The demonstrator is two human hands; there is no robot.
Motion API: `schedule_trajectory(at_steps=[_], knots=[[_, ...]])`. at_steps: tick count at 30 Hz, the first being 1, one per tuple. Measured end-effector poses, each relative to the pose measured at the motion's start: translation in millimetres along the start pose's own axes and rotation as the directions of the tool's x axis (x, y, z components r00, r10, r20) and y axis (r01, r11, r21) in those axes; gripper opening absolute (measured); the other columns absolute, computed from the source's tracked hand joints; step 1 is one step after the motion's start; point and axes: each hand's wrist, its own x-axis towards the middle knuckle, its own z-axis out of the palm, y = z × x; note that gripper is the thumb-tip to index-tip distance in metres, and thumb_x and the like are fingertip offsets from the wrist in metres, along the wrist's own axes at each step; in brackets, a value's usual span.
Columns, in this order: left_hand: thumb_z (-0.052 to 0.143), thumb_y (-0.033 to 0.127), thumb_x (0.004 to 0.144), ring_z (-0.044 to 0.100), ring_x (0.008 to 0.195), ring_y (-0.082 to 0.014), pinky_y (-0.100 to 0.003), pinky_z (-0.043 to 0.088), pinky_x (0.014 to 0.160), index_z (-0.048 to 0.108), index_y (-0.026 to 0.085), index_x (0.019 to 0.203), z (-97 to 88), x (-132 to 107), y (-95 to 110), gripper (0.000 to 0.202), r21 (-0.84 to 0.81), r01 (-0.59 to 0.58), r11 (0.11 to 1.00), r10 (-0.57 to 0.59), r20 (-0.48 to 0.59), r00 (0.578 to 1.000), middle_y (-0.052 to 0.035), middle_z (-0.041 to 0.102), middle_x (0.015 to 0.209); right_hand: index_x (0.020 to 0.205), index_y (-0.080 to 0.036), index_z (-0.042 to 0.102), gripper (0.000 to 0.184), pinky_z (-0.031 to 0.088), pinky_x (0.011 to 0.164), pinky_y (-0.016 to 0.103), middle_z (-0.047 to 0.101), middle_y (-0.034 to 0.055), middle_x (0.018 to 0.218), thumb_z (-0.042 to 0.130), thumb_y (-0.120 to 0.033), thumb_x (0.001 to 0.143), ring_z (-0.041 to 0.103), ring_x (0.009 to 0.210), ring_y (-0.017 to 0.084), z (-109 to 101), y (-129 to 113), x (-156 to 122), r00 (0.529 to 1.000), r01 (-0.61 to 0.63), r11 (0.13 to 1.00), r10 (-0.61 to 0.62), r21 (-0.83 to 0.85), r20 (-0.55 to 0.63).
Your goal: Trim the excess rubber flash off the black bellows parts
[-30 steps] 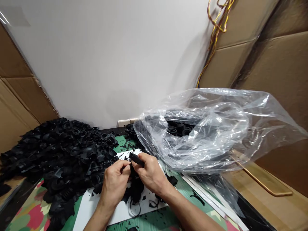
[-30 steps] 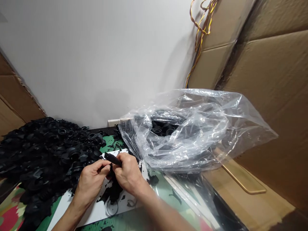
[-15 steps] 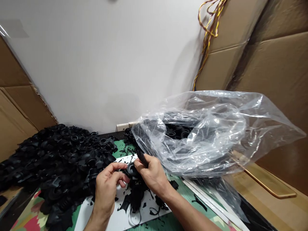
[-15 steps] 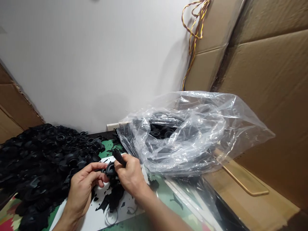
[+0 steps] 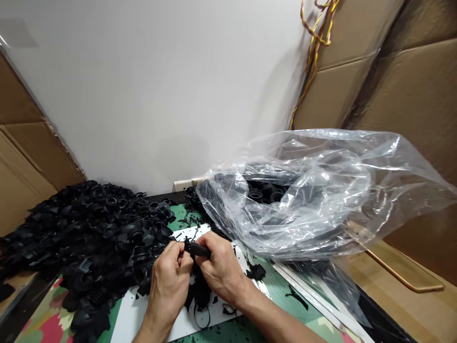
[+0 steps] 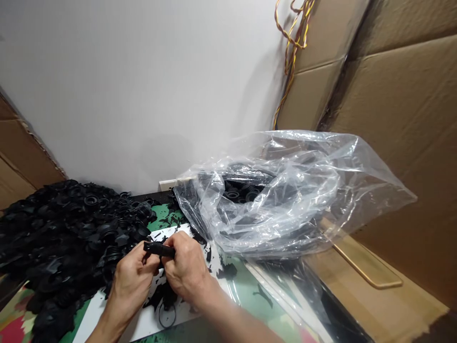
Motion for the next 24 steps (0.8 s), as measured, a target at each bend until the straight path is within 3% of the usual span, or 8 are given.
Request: schedule_trajectory(at_steps=[6, 11, 15, 20, 24], knots=[[0.05, 0.027, 0.063, 0.048, 0.049, -0.0158, -0.025, 0.036, 0.047, 0.062, 0.022, 0.059, -1.1, 0.2, 0.7, 0.014, -0.141, 0.14, 0.98, -0.134, 0.049, 0.99, 0.0024, 0.055, 0.05, 0.062, -0.02, 0.05, 0.014, 0.036, 0.054, 0.022, 0.053, -0.0016, 0.061, 0.048, -0.007, 0.066, 0.047, 0.057, 0.013, -1.1, -4.4, 2.2, 0.999, -0.053, 0.999, 0.053, 0.01, -0.001], [0.049, 0.021, 0.051, 0.045, 0.041, -0.013, -0.024, 0.035, 0.042, 0.064, 0.019, 0.059, -4.6, 4.3, 2.9, 0.017, -0.369, 0.351, 0.861, -0.305, 0.178, 0.936, 0.0038, 0.054, 0.043, 0.06, -0.02, 0.049, 0.012, 0.036, 0.053, 0.022, 0.052, -0.0017, 0.059, 0.047, -0.011, 0.067, 0.047, 0.056, 0.013, -5.2, -7.9, 5.6, 0.989, -0.15, 0.986, 0.151, 0.067, -0.006], [0.052, 0.018, 0.049, 0.049, 0.044, -0.0136, -0.024, 0.039, 0.045, 0.068, 0.016, 0.068, -9.2, 7.3, 5.8, 0.025, -0.504, 0.394, 0.768, -0.294, 0.269, 0.917, 0.0026, 0.058, 0.043, 0.056, -0.02, 0.047, 0.016, 0.034, 0.048, 0.022, 0.047, -0.003, 0.055, 0.048, -0.022, 0.072, 0.044, 0.053, 0.013, -8.3, -9.2, 9.3, 0.956, -0.29, 0.941, 0.294, 0.174, 0.0], [0.071, 0.019, 0.051, 0.058, 0.057, -0.0149, -0.024, 0.046, 0.053, 0.069, 0.016, 0.09, -9.6, 3.9, 8.5, 0.039, -0.582, 0.434, 0.688, -0.268, 0.352, 0.897, -0.0006, 0.068, 0.065, 0.061, -0.018, 0.054, 0.012, 0.039, 0.051, 0.023, 0.052, -0.0019, 0.057, 0.052, -0.027, 0.069, 0.048, 0.055, 0.014, -7.0, -9.8, 11.7, 0.898, -0.425, 0.834, 0.436, 0.351, 0.05], [0.077, 0.029, 0.057, 0.062, 0.063, -0.0165, -0.023, 0.047, 0.052, 0.07, 0.015, 0.089, -4.1, 0.4, 7.8, 0.035, -0.626, 0.412, 0.662, -0.266, 0.318, 0.91, -0.0031, 0.068, 0.072, 0.062, -0.017, 0.056, 0.015, 0.041, 0.05, 0.024, 0.054, -0.0009, 0.055, 0.055, -0.03, 0.069, 0.051, 0.053, 0.015, -7.8, -10.5, 12.0, 0.875, -0.472, 0.777, 0.472, 0.417, 0.112]])
